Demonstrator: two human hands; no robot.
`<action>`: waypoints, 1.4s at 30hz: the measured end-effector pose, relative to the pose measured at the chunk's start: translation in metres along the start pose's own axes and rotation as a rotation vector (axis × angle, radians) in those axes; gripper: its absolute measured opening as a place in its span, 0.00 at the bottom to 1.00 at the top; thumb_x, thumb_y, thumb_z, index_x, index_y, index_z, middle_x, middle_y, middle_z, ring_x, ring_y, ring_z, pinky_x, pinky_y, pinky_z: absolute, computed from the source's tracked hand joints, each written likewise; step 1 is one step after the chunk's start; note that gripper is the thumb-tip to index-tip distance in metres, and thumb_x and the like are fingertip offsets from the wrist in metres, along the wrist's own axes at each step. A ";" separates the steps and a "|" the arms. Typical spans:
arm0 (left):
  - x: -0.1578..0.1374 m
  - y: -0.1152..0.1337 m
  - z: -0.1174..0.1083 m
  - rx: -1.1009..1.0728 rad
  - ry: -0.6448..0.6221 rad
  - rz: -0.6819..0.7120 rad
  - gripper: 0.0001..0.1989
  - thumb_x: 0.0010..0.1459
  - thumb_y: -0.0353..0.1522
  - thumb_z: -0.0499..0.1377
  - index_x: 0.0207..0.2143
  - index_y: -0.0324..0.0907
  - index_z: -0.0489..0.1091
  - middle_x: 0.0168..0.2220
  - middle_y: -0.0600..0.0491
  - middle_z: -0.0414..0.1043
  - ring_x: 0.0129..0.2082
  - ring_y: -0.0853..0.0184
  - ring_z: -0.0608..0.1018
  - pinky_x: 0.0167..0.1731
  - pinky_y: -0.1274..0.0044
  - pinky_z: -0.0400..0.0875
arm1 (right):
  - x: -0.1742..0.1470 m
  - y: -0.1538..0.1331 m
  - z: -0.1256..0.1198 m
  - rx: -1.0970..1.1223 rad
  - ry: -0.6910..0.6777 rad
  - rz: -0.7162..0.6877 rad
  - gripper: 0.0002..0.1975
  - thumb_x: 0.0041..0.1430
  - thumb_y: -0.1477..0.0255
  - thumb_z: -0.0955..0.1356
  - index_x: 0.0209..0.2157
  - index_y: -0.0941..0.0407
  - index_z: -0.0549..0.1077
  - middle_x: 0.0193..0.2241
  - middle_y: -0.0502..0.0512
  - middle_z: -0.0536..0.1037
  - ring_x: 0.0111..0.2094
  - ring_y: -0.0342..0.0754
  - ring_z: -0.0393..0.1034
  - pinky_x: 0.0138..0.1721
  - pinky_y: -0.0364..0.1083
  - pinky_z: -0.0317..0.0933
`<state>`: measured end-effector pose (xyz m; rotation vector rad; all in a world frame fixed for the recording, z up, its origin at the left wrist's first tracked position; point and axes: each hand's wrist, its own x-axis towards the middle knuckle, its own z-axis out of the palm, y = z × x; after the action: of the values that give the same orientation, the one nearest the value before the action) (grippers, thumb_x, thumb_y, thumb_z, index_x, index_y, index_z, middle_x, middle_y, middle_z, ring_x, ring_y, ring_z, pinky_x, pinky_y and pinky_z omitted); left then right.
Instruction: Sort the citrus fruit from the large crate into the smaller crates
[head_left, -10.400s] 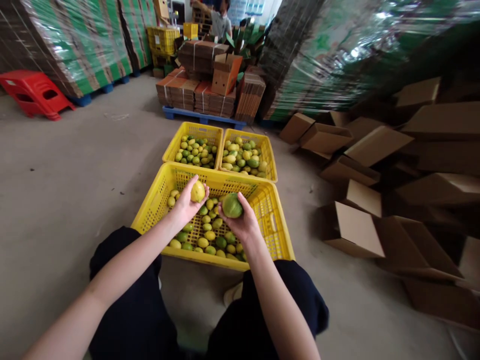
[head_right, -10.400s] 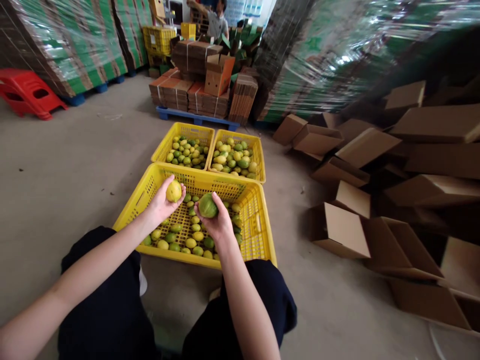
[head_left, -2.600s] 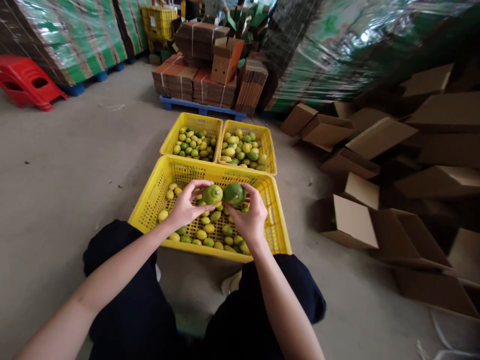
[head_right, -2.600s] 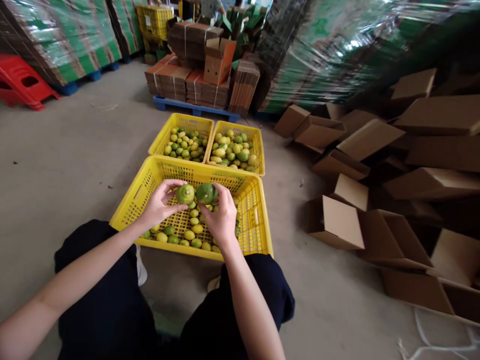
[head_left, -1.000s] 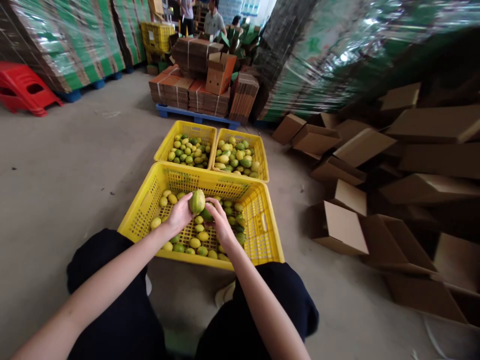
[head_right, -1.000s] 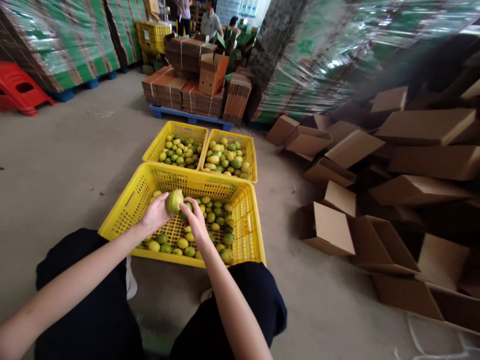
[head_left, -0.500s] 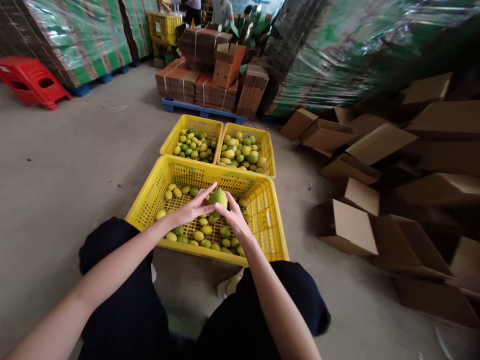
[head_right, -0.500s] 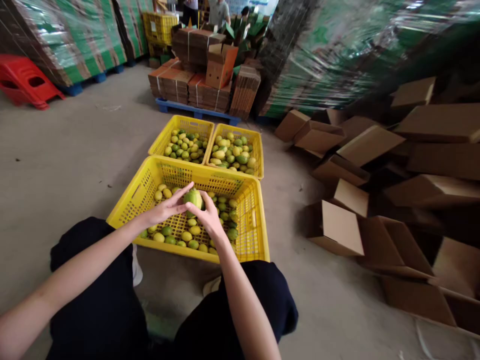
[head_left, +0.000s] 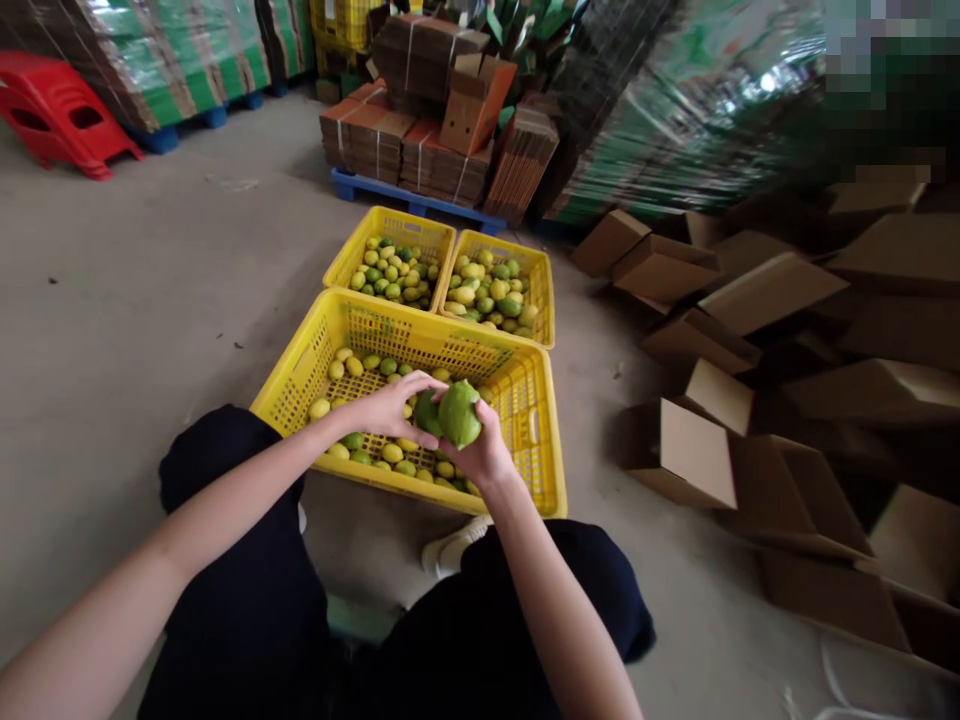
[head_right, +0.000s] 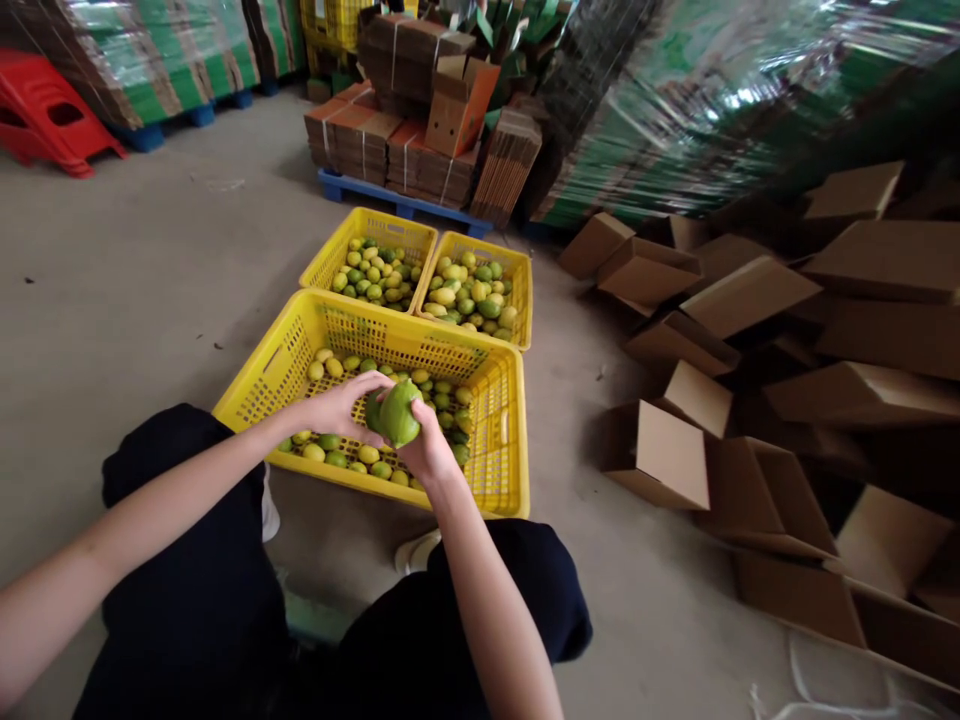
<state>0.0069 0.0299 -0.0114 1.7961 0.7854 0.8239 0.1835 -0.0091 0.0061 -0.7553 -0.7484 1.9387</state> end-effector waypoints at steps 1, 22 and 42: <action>0.001 -0.001 0.002 0.017 -0.002 0.020 0.34 0.36 0.39 0.75 0.48 0.46 0.72 0.45 0.48 0.67 0.48 0.56 0.72 0.51 0.61 0.67 | 0.000 0.000 0.000 -0.008 0.010 0.001 0.22 0.42 0.51 0.74 0.31 0.53 0.76 0.32 0.52 0.78 0.34 0.49 0.70 0.29 0.43 0.66; -0.001 0.012 -0.003 0.319 0.539 0.331 0.25 0.54 0.31 0.67 0.54 0.46 0.68 0.51 0.47 0.73 0.52 0.59 0.76 0.52 0.66 0.72 | 0.013 -0.009 0.001 -1.357 0.482 -0.950 0.19 0.56 0.66 0.72 0.50 0.48 0.74 0.42 0.56 0.68 0.45 0.54 0.68 0.48 0.57 0.68; 0.002 0.022 -0.006 -0.843 0.358 -0.209 0.26 0.51 0.37 0.64 0.54 0.44 0.71 0.47 0.49 0.76 0.44 0.62 0.77 0.40 0.76 0.72 | 0.019 -0.016 0.010 -0.125 0.253 -0.275 0.19 0.47 0.64 0.75 0.42 0.50 0.72 0.32 0.46 0.79 0.30 0.46 0.73 0.28 0.43 0.67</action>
<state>0.0061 0.0278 0.0111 0.8205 0.6839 1.1341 0.1765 0.0129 0.0207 -0.9035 -0.7780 1.5280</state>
